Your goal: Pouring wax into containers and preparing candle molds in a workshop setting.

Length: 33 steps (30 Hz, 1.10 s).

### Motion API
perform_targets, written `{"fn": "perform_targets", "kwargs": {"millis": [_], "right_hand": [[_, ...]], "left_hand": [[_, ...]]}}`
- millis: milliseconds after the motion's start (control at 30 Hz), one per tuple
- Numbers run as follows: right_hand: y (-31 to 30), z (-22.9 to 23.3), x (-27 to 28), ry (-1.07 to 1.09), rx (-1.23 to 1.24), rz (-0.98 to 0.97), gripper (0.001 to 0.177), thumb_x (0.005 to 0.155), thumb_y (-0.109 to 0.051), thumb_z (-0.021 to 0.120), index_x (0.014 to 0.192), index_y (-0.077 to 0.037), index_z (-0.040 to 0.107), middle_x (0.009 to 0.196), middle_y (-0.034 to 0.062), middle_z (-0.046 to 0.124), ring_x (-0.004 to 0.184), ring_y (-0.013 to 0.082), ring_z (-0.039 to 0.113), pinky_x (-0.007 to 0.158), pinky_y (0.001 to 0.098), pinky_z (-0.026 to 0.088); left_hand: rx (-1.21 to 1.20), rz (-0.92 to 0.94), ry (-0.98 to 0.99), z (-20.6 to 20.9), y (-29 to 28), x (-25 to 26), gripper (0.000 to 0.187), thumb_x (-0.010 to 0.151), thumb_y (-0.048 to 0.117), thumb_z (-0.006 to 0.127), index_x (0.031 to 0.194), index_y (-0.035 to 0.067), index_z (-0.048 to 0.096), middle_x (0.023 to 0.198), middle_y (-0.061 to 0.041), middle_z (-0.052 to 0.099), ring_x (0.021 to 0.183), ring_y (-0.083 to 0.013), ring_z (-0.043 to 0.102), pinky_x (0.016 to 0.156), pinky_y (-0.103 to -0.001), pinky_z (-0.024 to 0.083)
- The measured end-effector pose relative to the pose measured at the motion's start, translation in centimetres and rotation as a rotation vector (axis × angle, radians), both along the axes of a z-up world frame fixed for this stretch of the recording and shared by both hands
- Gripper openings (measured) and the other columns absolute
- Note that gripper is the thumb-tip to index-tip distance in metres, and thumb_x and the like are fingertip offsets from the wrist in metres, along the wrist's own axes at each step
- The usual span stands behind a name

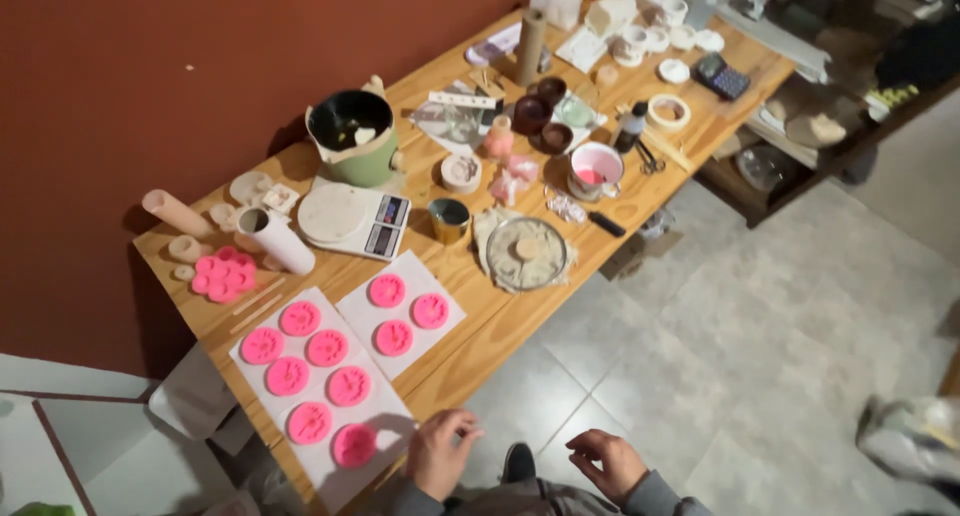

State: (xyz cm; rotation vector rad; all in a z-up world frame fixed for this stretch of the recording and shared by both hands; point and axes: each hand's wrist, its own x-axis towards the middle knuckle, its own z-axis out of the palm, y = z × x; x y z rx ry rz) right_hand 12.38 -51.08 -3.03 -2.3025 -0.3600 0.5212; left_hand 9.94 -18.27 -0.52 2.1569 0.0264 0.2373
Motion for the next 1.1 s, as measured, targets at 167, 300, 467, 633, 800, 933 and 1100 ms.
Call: {"fn": "perform_targets", "kwargs": {"millis": [167,300,467,633,800,933,1100], "right_hand": [[-1.3,1.4,7.4,-0.039,0.050,0.113,0.017,0.081,-0.014,0.076,0.098,-0.011,0.078,0.087,-0.0012,0.079,0.071,0.0126,0.077,0.068,0.0248,0.066],[1.7,0.6,12.8,-0.083,0.116,0.308,0.019,0.082,-0.012,0.074,0.100,-0.010,0.076,0.093,0.0016,0.076,0.071,0.0159,0.075,0.066,0.0281,0.063],[8.3,3.7,17.4,-0.146,0.161,0.470,0.015,0.085,-0.012,0.072,0.100,-0.007,0.073,0.089,0.0040,0.073,0.070,0.0184,0.071,0.065,0.0304,0.059],[11.4,4.6,21.5,-0.136,0.195,0.532,0.016,0.087,-0.011,0.071,0.102,-0.007,0.070,0.089,0.0043,0.072,0.071,0.0193,0.071,0.065,0.0303,0.057],[10.3,1.6,26.0,-0.093,0.191,0.413,0.019,0.082,-0.007,0.075,0.101,-0.005,0.072,0.086,0.0034,0.071,0.066,0.0158,0.071,0.062,0.0263,0.059],[9.7,1.3,28.7,-0.046,0.175,0.363,0.017,0.082,-0.010,0.075,0.099,-0.006,0.074,0.084,0.0029,0.073,0.066,0.0158,0.072,0.062,0.0262,0.061],[9.4,0.9,33.6,-0.091,0.143,0.418,0.019,0.079,-0.011,0.074,0.099,-0.011,0.075,0.089,0.0034,0.075,0.071,0.0229,0.072,0.065,0.0304,0.057]], "left_hand": [[0.017,0.034,-0.020,0.8,-2.8,0.0,0.020,0.072,0.017,0.085,0.088,0.016,0.073,0.075,0.006,0.074,0.064,-0.0143,0.069,0.062,-0.030,0.054],[0.081,0.306,0.081,-2.4,-0.2,-0.8,0.020,0.070,0.024,0.089,0.086,0.018,0.077,0.085,0.008,0.081,0.066,-0.0095,0.076,0.061,-0.026,0.060],[0.164,0.331,-0.006,1.9,3.0,2.5,0.010,0.081,0.022,0.075,0.089,0.015,0.073,0.084,0.003,0.074,0.069,-0.0171,0.068,0.062,-0.029,0.055],[0.379,0.337,-0.077,2.2,7.4,13.1,0.026,0.086,0.017,0.067,0.112,0.014,0.070,0.106,-0.005,0.066,0.092,-0.0282,0.061,0.082,-0.041,0.049],[0.714,0.269,0.122,-2.7,12.2,26.3,0.047,0.097,0.042,0.059,0.127,0.007,0.066,0.115,-0.013,0.059,0.115,-0.0329,0.052,0.112,-0.052,0.035],[0.838,0.254,0.176,-5.9,13.4,33.6,0.058,0.095,0.045,0.062,0.135,0.004,0.063,0.118,-0.015,0.057,0.112,-0.0304,0.049,0.096,-0.044,0.040],[0.826,0.291,0.350,-10.2,13.4,39.4,0.071,0.095,0.050,0.056,0.154,0.011,0.047,0.132,-0.017,0.056,0.121,-0.0344,0.050,0.097,-0.046,0.039]]}}
